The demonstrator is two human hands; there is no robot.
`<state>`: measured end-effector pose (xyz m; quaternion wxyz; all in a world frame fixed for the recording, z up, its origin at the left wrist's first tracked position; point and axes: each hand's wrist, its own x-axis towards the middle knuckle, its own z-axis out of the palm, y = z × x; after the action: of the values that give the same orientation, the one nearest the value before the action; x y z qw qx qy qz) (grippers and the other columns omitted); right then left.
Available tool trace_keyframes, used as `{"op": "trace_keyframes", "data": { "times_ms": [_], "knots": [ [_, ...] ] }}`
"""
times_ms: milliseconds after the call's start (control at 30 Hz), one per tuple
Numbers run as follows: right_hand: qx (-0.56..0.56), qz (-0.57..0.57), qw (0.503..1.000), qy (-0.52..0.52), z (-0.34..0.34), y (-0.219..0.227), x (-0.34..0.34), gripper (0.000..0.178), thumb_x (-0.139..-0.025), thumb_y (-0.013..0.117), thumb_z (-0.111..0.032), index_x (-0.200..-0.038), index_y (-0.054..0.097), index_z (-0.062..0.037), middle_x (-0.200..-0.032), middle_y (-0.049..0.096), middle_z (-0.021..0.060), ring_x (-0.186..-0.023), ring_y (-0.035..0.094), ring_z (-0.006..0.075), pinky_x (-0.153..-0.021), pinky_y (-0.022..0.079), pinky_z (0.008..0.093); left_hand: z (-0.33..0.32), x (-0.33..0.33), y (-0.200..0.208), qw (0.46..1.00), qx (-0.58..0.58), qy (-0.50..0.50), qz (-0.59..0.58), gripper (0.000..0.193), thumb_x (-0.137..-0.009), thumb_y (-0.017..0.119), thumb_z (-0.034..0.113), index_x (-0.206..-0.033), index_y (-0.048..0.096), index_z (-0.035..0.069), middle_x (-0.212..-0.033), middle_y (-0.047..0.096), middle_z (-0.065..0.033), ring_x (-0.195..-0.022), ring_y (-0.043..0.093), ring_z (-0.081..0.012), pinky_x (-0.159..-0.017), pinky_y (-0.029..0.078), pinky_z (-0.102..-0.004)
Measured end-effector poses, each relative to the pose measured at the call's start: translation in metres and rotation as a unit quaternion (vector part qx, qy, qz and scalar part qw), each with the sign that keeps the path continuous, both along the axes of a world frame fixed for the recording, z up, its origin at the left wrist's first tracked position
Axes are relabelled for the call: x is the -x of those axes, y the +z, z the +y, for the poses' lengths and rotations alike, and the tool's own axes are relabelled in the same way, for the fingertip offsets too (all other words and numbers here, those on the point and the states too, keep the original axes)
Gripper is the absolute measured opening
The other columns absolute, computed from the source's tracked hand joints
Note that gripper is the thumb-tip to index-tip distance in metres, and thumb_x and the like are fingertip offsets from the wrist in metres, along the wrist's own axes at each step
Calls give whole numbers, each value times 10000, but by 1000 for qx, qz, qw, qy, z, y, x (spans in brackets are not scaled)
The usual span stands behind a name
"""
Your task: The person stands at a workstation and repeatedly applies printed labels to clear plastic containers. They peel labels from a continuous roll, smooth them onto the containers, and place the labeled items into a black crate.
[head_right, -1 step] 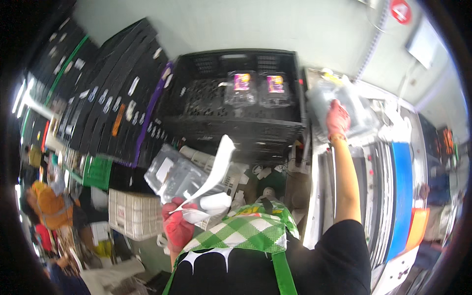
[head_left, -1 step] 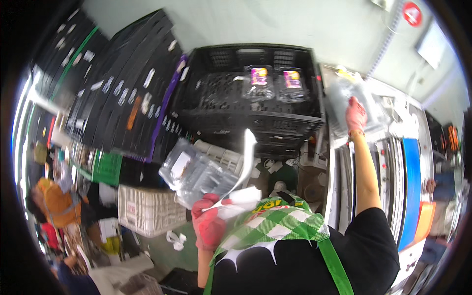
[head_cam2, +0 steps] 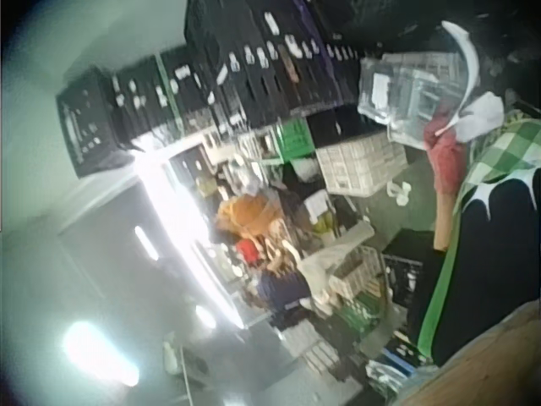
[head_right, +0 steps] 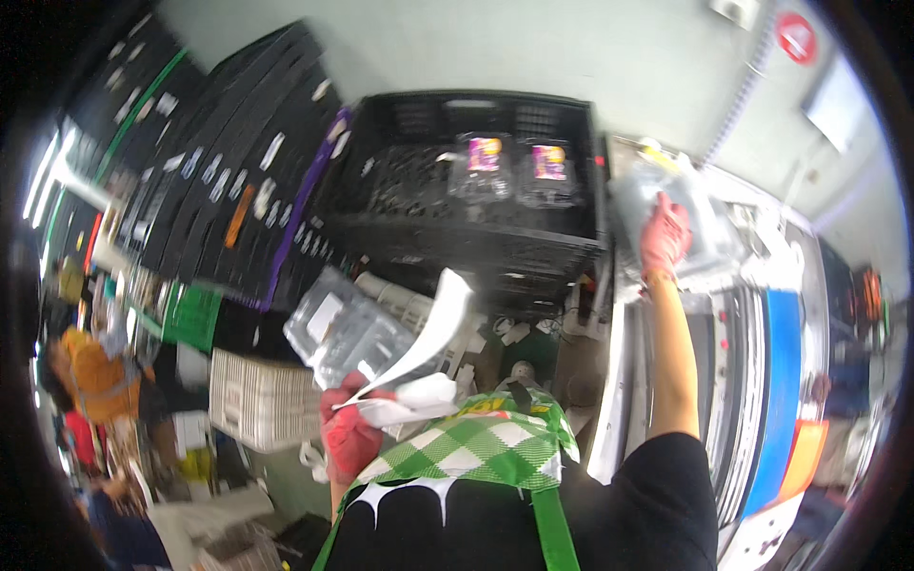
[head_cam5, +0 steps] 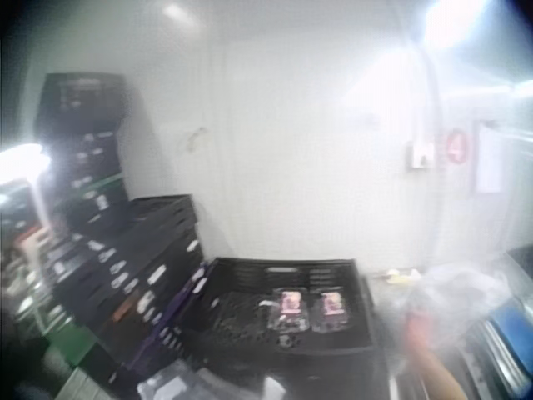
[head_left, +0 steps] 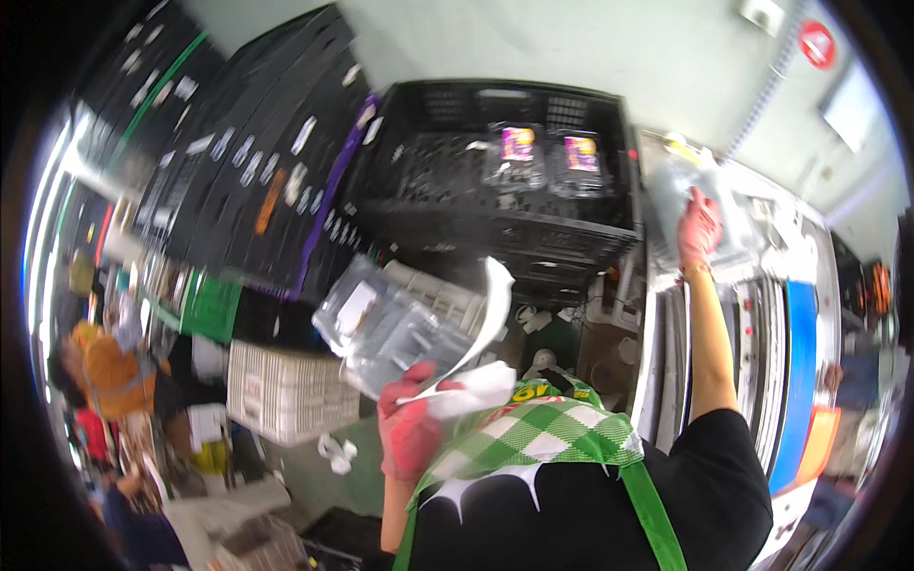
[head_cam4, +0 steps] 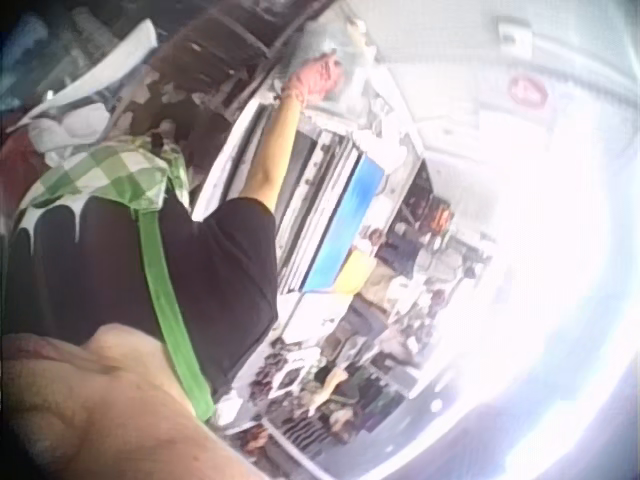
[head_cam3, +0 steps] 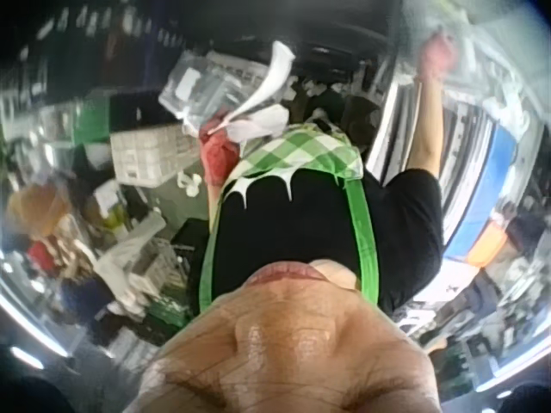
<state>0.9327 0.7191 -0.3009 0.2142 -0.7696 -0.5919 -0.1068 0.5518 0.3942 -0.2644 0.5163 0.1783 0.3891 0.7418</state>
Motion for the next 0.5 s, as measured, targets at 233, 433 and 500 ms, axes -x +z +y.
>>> {"op": "trace_keyframes", "data": {
  "times_ms": [233,433,500],
  "knots": [
    [3,212,786,581,-124,-25,247,329,-694,545,23,-1015,551,-49,-960,571,132,-887,539,302,-787,435,390,-23,10,-16,994,49,18,99,278,-809,622,264,-796,517,6,-684,551,-79,-640,533,-165,-574,430,-260],
    [363,-147,538,747,-181,-98,369,228,-806,488,-252,-964,599,-130,-906,622,85,-842,596,258,-727,460,349,-54,22,-1,982,126,61,130,238,-828,577,229,-751,545,7,-660,559,-66,-577,524,-138,-541,424,-262],
    [313,-134,530,777,-175,-103,370,218,-802,481,-276,-927,617,-161,-857,634,55,-804,609,234,-702,462,336,-65,29,3,982,158,60,83,142,-798,575,134,-810,568,-8,-714,586,-67,-630,540,-129,-588,427,-253]
  ]
}}
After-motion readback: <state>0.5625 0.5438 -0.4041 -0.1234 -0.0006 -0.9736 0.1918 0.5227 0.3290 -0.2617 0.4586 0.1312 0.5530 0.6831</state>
